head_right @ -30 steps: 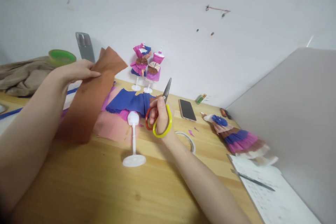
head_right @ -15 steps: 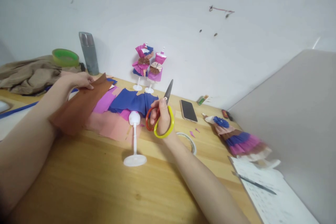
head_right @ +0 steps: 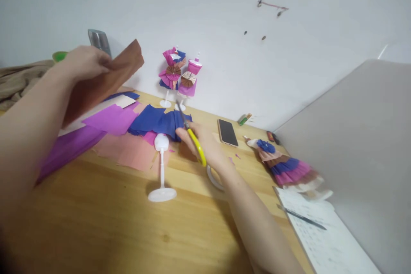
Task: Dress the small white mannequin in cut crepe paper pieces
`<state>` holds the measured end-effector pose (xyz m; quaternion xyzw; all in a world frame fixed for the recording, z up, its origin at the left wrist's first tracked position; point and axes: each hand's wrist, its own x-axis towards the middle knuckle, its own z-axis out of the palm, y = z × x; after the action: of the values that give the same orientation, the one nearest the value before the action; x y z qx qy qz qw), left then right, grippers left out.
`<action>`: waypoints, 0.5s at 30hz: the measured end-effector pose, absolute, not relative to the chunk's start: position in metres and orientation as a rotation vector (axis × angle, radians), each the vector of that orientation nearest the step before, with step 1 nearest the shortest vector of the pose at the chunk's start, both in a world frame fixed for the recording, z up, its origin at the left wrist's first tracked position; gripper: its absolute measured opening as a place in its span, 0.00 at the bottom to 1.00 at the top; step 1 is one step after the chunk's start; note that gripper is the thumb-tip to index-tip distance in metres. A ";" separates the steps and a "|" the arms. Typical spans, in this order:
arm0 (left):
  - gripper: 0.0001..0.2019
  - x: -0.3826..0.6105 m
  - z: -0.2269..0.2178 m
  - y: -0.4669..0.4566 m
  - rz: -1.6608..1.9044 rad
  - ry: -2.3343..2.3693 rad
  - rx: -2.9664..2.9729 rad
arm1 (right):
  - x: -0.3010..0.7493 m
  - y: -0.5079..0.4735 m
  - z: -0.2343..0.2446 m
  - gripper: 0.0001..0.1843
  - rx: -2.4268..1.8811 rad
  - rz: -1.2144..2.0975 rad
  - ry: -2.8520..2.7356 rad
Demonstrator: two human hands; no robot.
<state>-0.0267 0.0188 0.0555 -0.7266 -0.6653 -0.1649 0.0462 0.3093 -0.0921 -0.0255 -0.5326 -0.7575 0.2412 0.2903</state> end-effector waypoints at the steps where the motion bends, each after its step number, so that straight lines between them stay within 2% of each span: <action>1: 0.19 -0.024 0.060 0.012 -0.490 -2.016 -2.108 | 0.311 -0.093 -0.023 0.26 -1.489 0.603 -2.161; 5: 0.18 -0.013 0.071 -0.016 -0.464 -1.972 -1.903 | 0.317 -0.090 -0.016 0.24 -1.848 0.368 -2.508; 9: 0.19 -0.008 0.069 -0.036 -0.279 -2.159 -1.788 | 0.333 -0.080 -0.017 0.26 -2.204 0.182 -2.523; 12: 0.22 -0.015 0.058 -0.037 -0.147 -2.472 -1.716 | 0.350 -0.071 -0.019 0.25 -2.436 0.219 -2.392; 15: 0.30 -0.033 0.045 -0.025 -0.229 -2.713 -1.602 | 0.365 -0.065 -0.020 0.22 -2.545 0.365 -2.324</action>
<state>-0.0330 -0.0248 0.0451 -0.5072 -0.8587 -0.0725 -0.0088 0.3650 -0.0650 -0.0197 -0.7247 -0.6618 0.1038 -0.1615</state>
